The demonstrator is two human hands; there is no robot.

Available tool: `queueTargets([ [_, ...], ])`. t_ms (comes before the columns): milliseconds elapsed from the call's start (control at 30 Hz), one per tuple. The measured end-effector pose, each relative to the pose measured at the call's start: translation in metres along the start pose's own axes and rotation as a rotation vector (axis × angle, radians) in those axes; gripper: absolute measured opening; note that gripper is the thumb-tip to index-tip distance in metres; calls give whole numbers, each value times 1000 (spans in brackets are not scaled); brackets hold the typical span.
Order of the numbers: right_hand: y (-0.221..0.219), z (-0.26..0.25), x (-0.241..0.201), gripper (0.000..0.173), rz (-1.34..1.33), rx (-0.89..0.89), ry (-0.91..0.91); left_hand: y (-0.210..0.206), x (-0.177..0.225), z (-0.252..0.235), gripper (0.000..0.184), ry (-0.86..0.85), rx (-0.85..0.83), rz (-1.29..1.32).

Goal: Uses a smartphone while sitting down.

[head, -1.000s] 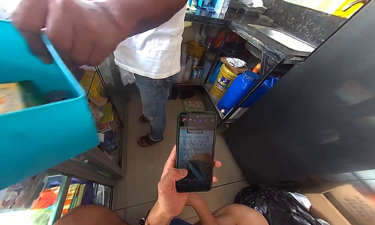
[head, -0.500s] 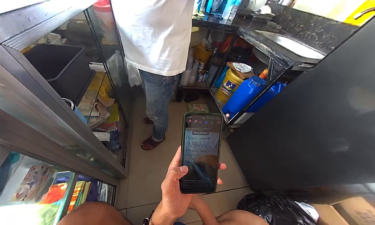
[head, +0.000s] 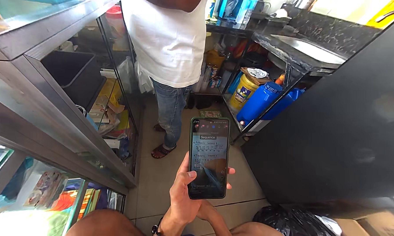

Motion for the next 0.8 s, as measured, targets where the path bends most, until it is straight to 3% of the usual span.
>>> queueTargets([
  [400,4,11,-9,45,-38,-1,-26,1,2,-1,55,-5,8,-10],
  [700,-8,-23,15,43,-4,38,-10,0,2,-1,56,-8,-7,0],
  [800,-3,-14,6,43,-16,24,-34,1,2,-1,55,-6,-16,4],
])
Point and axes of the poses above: each hand's wrist, its own z-axis away from the middle knuckle, its own y-axis out of the back of the hand, x = y × z, the point moved 4 cm from there along -z, towards the middle knuckle, and after that the axes turned 2 degrees about z, right-handed, at the moved point
